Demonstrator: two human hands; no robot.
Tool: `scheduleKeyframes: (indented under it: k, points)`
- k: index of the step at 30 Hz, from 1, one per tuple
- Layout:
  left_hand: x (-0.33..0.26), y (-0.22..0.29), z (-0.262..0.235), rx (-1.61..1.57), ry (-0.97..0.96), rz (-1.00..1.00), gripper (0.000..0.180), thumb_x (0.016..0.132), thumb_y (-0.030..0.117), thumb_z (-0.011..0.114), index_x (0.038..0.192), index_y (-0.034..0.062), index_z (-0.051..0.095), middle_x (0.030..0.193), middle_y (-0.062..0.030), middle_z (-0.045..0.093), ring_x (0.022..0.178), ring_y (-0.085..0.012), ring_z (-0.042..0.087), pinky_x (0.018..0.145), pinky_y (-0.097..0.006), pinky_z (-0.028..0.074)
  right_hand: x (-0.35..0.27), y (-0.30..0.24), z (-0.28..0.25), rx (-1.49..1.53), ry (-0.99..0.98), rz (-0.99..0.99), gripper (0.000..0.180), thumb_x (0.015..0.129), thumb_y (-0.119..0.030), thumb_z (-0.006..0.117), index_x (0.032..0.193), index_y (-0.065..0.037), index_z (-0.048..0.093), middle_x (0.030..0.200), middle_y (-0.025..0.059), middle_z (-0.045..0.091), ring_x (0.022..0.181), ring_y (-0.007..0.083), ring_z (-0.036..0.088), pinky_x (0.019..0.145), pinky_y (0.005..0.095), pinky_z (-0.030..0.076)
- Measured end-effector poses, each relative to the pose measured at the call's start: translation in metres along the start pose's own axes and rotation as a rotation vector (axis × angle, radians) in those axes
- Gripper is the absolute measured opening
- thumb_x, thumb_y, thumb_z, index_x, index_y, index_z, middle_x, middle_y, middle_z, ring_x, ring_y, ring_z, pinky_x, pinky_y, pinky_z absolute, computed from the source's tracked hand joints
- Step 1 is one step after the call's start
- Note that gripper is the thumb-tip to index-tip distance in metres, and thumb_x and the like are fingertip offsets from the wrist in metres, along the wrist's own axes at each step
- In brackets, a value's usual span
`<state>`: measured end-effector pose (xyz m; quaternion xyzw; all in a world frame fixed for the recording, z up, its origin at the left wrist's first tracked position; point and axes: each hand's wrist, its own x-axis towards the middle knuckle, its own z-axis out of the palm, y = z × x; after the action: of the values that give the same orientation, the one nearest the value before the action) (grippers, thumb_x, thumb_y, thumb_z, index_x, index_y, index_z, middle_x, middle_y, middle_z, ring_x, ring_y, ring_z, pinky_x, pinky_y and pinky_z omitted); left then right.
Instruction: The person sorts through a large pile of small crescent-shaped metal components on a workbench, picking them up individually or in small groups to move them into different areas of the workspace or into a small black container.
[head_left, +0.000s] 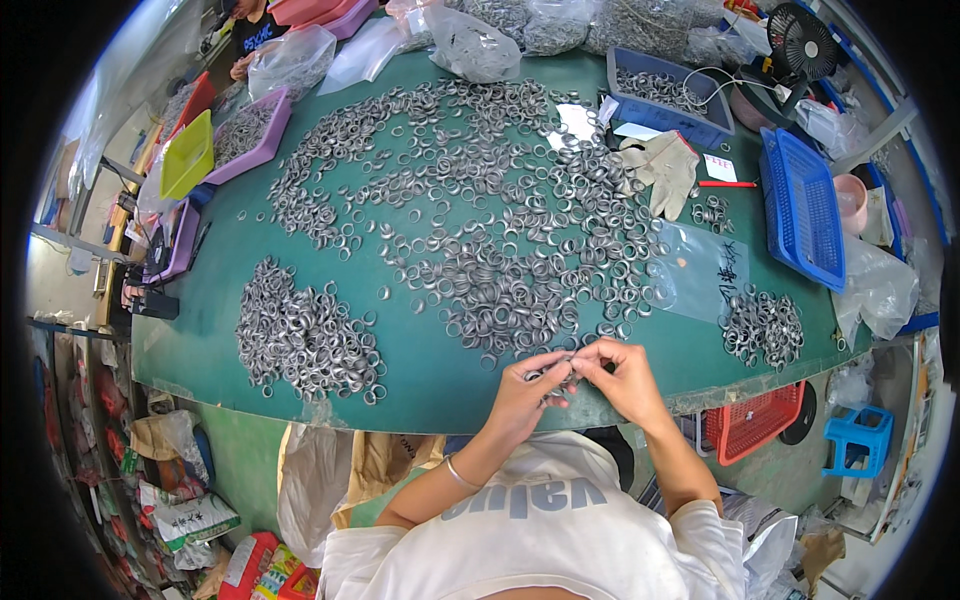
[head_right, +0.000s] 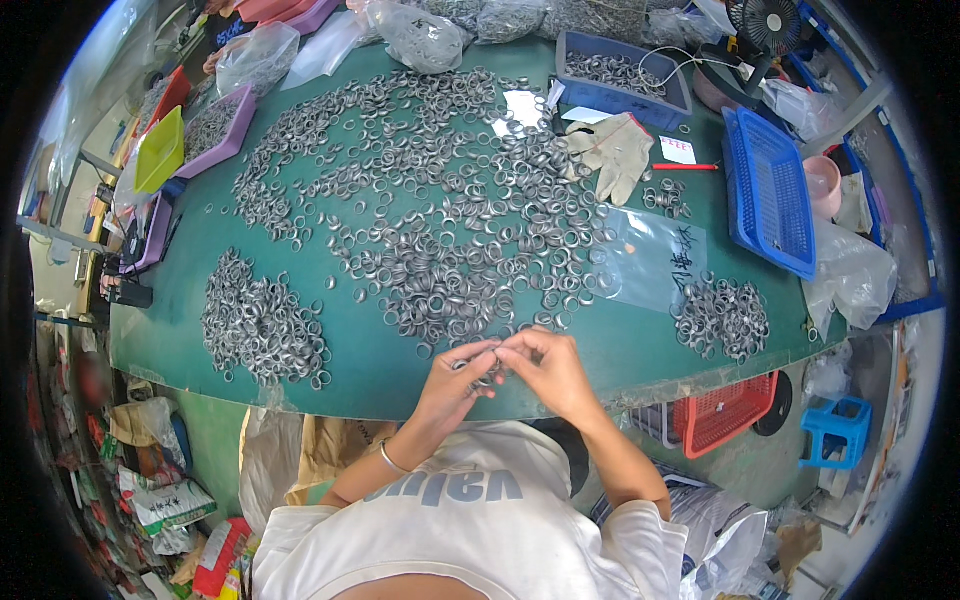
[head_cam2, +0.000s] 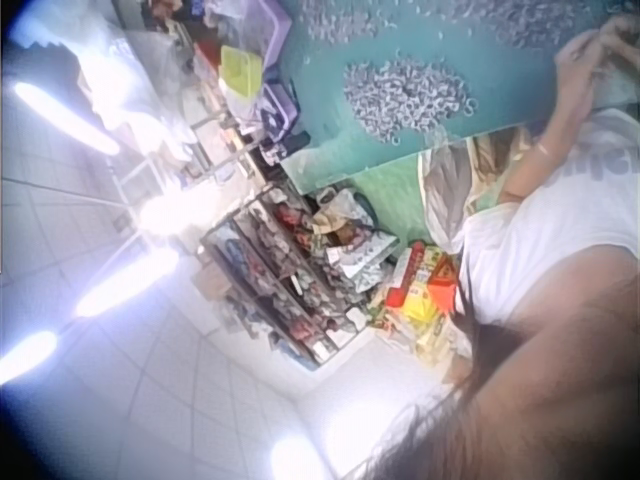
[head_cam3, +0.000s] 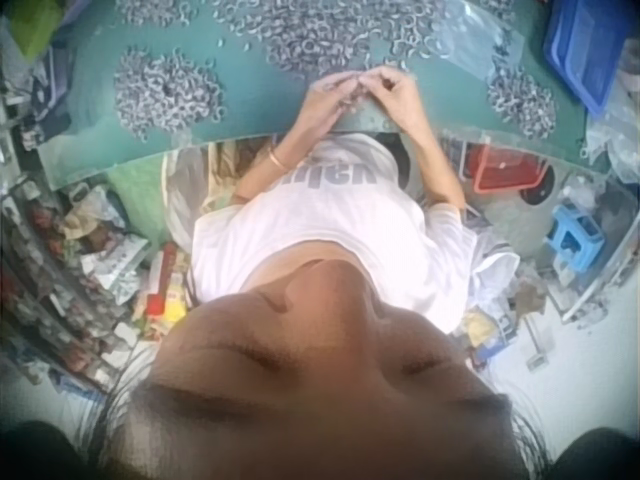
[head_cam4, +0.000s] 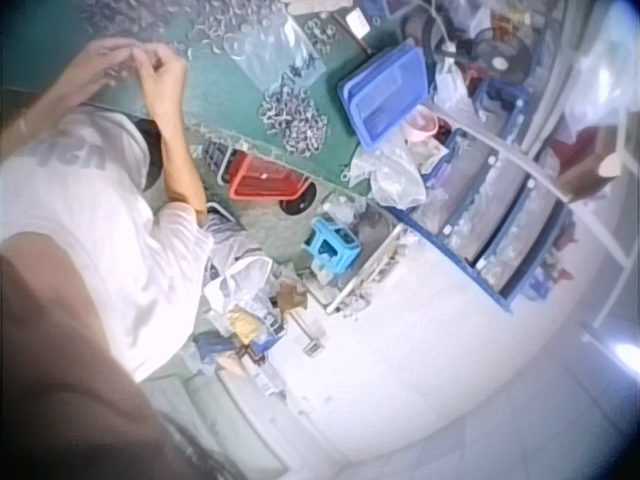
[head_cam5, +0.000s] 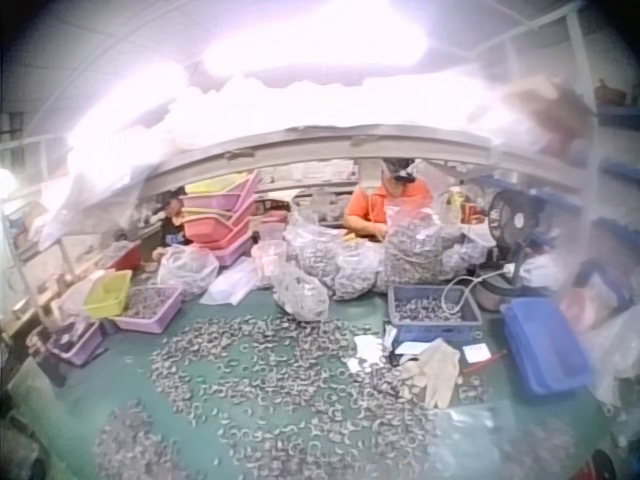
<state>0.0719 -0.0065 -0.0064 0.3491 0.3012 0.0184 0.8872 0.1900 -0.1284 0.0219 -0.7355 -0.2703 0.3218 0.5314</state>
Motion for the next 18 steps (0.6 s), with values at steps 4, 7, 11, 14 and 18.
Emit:
scheduleKeyframes:
  k: [4, 7, 11, 14, 18]
  points:
    - [0.003, 0.002, -0.006, -0.133, 0.002, -0.052, 0.027, 0.090, 0.015, 0.063, 0.111, -0.0014, 0.061, 0.086, -0.0045, 0.062, 0.071, -0.0136, 0.060, 0.057, -0.022, 0.049, 0.031, -0.001, -0.012, -0.421, 0.327, -0.281, 0.012, 0.079, -0.006, 0.068, 0.091, -0.001, 0.067, 0.078, 0.0058, 0.062, 0.073, 0.0190, 0.056, 0.070, 0.0312, 0.043]
    - [-0.001, 0.007, -0.006, -0.137, 0.007, -0.075, 0.027, 0.090, 0.015, 0.064, 0.111, -0.0013, 0.061, 0.085, -0.0035, 0.062, 0.071, -0.0129, 0.059, 0.057, -0.022, 0.048, 0.053, 0.014, -0.018, -0.867, 0.377, -0.460, 0.012, 0.076, -0.006, 0.068, 0.088, -0.004, 0.066, 0.084, 0.0056, 0.060, 0.084, 0.0260, 0.053, 0.076, 0.0365, 0.039]
    - [-0.003, 0.008, -0.009, -0.144, 0.043, -0.095, 0.024, 0.090, 0.014, 0.063, 0.109, 0.0000, 0.061, 0.085, -0.0039, 0.061, 0.070, -0.0137, 0.057, 0.057, -0.022, 0.049, 0.056, 0.029, -0.021, -0.836, 0.365, -0.474, 0.010, 0.076, -0.007, 0.067, 0.086, -0.005, 0.065, 0.089, 0.0066, 0.059, 0.086, 0.0257, 0.052, 0.075, 0.0374, 0.036]
    - [-0.004, 0.008, -0.010, -0.140, 0.030, -0.089, 0.025, 0.090, 0.013, 0.062, 0.110, -0.0007, 0.060, 0.085, -0.0040, 0.060, 0.071, -0.0137, 0.057, 0.058, -0.022, 0.049, 0.053, 0.033, -0.018, -0.788, 0.369, -0.479, 0.012, 0.077, -0.006, 0.066, 0.089, -0.006, 0.065, 0.093, 0.0062, 0.059, 0.088, 0.0251, 0.052, 0.075, 0.0383, 0.036]
    - [-0.005, 0.006, -0.009, -0.116, 0.016, -0.105, 0.025, 0.090, 0.011, 0.061, 0.111, -0.0016, 0.060, 0.085, -0.0041, 0.059, 0.071, -0.0136, 0.057, 0.059, -0.022, 0.048, 0.050, 0.028, -0.017, -0.930, 0.312, -0.494, 0.025, 0.076, -0.006, 0.066, 0.100, -0.007, 0.063, 0.100, 0.0054, 0.058, 0.094, 0.0250, 0.051, 0.079, 0.0385, 0.036]
